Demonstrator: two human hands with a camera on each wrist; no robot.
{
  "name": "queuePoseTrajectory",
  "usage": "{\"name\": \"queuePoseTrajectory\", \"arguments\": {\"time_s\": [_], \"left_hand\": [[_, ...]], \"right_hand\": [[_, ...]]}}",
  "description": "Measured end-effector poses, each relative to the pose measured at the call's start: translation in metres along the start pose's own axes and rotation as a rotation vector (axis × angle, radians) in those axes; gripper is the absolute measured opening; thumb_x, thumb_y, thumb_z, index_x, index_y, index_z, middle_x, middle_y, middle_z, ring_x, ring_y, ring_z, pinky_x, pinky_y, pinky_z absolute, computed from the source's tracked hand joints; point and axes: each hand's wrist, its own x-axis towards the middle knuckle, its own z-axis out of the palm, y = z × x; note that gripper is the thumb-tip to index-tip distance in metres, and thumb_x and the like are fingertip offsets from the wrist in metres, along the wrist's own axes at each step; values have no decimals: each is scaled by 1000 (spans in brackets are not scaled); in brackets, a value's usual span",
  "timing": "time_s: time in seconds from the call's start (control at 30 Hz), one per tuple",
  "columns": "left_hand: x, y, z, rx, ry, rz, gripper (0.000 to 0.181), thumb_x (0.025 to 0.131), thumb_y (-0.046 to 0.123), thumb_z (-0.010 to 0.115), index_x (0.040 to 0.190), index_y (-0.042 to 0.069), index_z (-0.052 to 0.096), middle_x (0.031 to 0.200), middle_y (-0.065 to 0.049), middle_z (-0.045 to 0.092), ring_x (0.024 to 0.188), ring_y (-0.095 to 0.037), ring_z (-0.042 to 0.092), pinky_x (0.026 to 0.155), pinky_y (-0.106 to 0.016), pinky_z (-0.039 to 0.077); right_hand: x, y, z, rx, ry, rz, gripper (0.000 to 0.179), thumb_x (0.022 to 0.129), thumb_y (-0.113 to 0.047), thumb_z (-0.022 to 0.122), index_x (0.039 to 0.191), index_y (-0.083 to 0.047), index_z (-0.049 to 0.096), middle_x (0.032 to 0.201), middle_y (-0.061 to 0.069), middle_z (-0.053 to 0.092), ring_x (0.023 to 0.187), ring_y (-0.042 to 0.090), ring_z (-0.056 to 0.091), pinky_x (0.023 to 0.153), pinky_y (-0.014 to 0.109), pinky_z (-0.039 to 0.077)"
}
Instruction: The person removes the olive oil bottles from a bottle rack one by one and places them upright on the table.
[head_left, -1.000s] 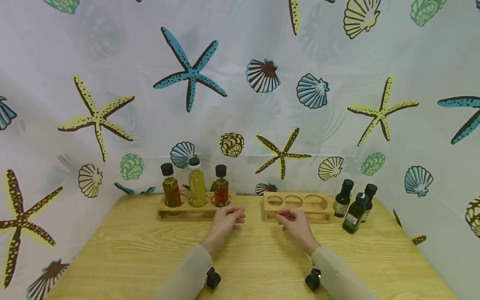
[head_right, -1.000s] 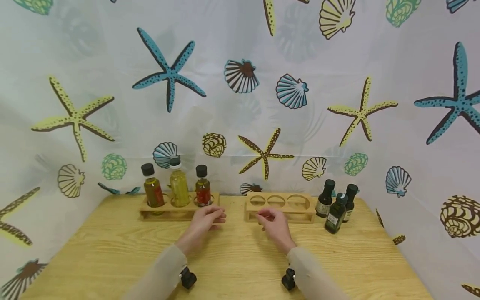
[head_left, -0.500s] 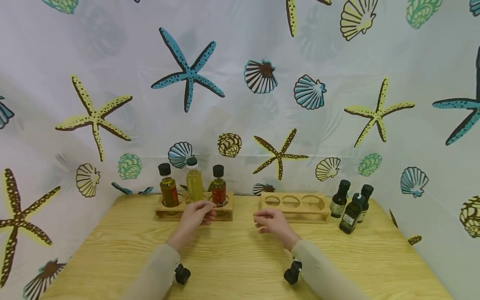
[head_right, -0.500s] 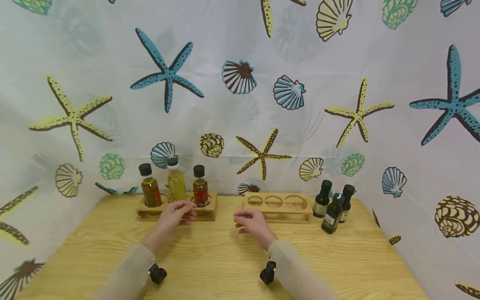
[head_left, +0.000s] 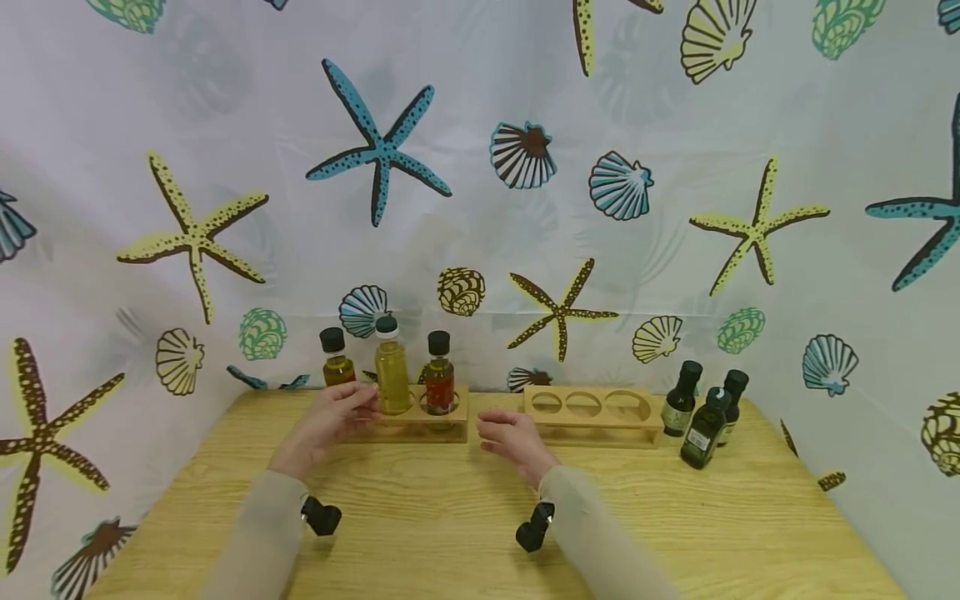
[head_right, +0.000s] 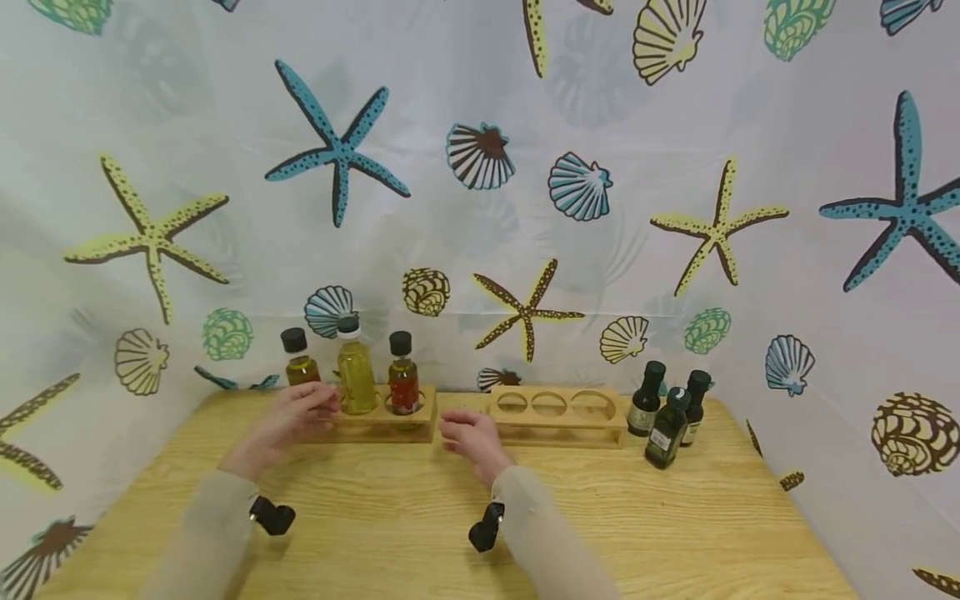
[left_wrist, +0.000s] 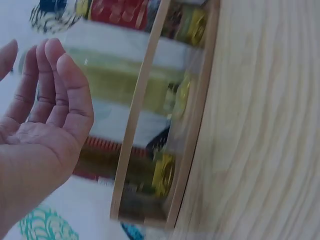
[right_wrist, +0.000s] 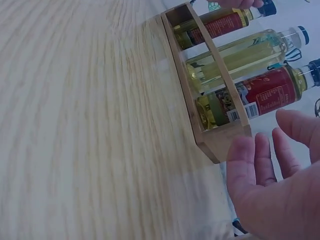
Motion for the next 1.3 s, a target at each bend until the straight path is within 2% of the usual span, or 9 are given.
{"name": "queuePoseTrajectory", "arguments": {"time_s": [0.13, 0.23, 0.4, 0.5, 0.73, 0.93, 1.1, 1.2, 1.3], "left_hand": [[-3, 3, -27, -30, 42, 31, 13, 97, 27, 63, 101, 16, 69, 89, 5, 70, 82, -10, 68, 77, -24, 57], [-7, 6, -43, -95, 128, 60, 14, 94, 23, 66, 104, 14, 69, 88, 4, 70, 78, -10, 67, 71, -22, 57], [-9, 15, -56, -172, 282, 91, 15, 89, 21, 73, 102, 15, 69, 83, 7, 70, 72, -7, 64, 63, -22, 55], [-8, 19, -62, -179, 324, 78, 21, 88, 21, 75, 106, 15, 66, 86, 9, 69, 73, -7, 61, 64, -21, 55], [-2, 19, -76, -190, 290, 122, 29, 89, 16, 73, 116, 16, 64, 100, 11, 67, 90, -6, 62, 74, -20, 55], [3, 19, -81, -82, 239, 98, 42, 91, 20, 71, 130, 15, 55, 118, 12, 56, 106, -1, 56, 93, -20, 51], [9, 17, -81, 16, 202, 57, 67, 94, 25, 67, 150, 7, 36, 127, 11, 49, 109, 3, 53, 117, -38, 30], [15, 14, -81, 47, 194, 46, 71, 95, 26, 66, 153, 6, 30, 125, 14, 49, 110, 3, 51, 120, -46, 23], [20, 12, -78, 79, 202, 35, 71, 95, 27, 65, 153, 5, 31, 130, 10, 49, 117, -3, 49, 119, -46, 24]], "right_hand": [[5, 5, 9, -42, 46, -5, 43, 97, -12, 62, 136, 4, 54, 137, 21, 54, 126, 37, 54, 102, 47, 48], [8, 7, 15, -59, 80, 9, 43, 95, -14, 64, 135, 0, 57, 133, 18, 57, 123, 32, 57, 103, 47, 47], [16, 12, 21, -36, 124, 17, 43, 94, -13, 66, 134, -1, 58, 130, 17, 60, 121, 32, 59, 103, 47, 47], [21, 14, 24, -23, 146, 24, 42, 94, -12, 65, 134, -1, 58, 130, 17, 60, 121, 32, 59, 103, 47, 48], [28, 18, 26, 1, 135, 11, 40, 97, -12, 62, 136, -9, 59, 138, 16, 55, 124, 29, 57, 103, 45, 47], [29, 20, 29, -25, 120, -17, 38, 97, -13, 61, 134, -7, 60, 142, 17, 52, 128, 33, 53, 105, 48, 45], [28, 19, 31, -14, 120, -18, 39, 98, -14, 60, 136, -6, 58, 142, 17, 51, 130, 34, 51, 106, 50, 43], [28, 19, 31, 2, 121, -12, 38, 98, -14, 60, 135, -8, 59, 142, 16, 52, 130, 32, 52, 107, 49, 44], [29, 18, 31, 14, 134, -4, 37, 97, -13, 61, 134, -8, 61, 140, 16, 53, 127, 30, 54, 106, 48, 45]]}}
